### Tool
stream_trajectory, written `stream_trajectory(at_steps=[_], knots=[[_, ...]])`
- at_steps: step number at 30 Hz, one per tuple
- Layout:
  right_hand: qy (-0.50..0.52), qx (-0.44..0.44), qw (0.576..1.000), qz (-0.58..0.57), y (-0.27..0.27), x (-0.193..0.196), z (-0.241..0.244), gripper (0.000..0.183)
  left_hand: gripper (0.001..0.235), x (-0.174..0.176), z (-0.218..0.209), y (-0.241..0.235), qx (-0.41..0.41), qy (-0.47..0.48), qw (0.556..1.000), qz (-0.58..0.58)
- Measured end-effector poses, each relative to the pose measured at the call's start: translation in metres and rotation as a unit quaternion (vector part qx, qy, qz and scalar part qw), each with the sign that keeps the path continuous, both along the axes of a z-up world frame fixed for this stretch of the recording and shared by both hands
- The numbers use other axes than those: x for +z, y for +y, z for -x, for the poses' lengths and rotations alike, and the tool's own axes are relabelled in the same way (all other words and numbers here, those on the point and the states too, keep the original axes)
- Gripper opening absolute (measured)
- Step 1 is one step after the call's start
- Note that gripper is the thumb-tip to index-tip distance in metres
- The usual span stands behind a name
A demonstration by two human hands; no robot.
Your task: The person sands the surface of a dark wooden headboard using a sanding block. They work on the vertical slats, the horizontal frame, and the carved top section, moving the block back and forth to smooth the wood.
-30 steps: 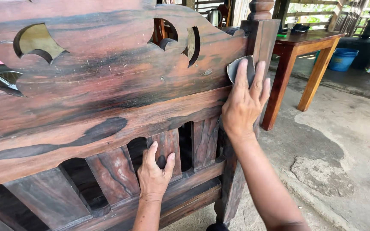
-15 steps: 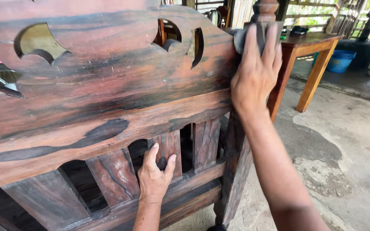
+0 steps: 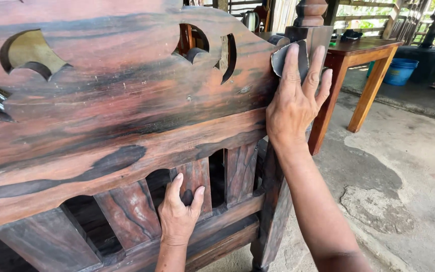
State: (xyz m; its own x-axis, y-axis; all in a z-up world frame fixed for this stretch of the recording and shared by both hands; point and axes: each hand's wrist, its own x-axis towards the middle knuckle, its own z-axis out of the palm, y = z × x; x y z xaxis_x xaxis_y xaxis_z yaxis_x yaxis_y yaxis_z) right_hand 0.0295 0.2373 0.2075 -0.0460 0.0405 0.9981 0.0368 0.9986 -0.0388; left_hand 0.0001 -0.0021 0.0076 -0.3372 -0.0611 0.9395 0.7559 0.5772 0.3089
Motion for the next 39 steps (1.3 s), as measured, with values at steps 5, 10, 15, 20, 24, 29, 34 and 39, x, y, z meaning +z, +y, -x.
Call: stream_trajectory(at_steps=[5, 10, 15, 20, 24, 29, 34, 39], knots=[[-0.031, -0.023, 0.999, 0.007, -0.009, -0.059, -0.017, 0.058, 0.065, -0.002, 0.000, -0.001, -0.002, 0.008, 1.000, -0.001], [-0.176, 0.076, 0.981, 0.033, 0.005, -0.092, -0.074, 0.050, 0.065, -0.006, 0.004, -0.001, -0.019, 0.036, 0.999, -0.005], [0.021, 0.085, 0.993, -0.084, 0.019, 0.000, -0.084, 0.039, 0.065, -0.003, 0.001, 0.002, 0.014, 0.032, 0.999, 0.000], [-0.074, 0.086, 0.979, -0.168, 0.041, 0.019, -0.025, 0.053, 0.067, -0.003, -0.005, 0.001, 0.031, 0.004, 1.000, 0.004], [-0.112, -0.088, 0.953, -0.268, 0.039, -0.031, -0.030, 0.054, 0.069, -0.007, -0.003, 0.001, 0.020, 0.035, 0.999, -0.001], [-0.163, -0.153, 0.931, -0.288, 0.025, -0.056, -0.059, 0.057, 0.068, -0.003, -0.003, 0.001, 0.022, 0.029, 0.999, 0.002], [-0.406, 0.220, 0.885, -0.062, 0.041, -0.021, -0.103, 0.056, 0.068, 0.001, -0.005, 0.002, 0.015, 0.046, 0.999, 0.000], [-0.158, 0.180, 0.971, -0.021, 0.025, 0.035, -0.074, 0.048, 0.067, -0.004, -0.003, 0.000, 0.015, 0.059, 0.998, 0.009]])
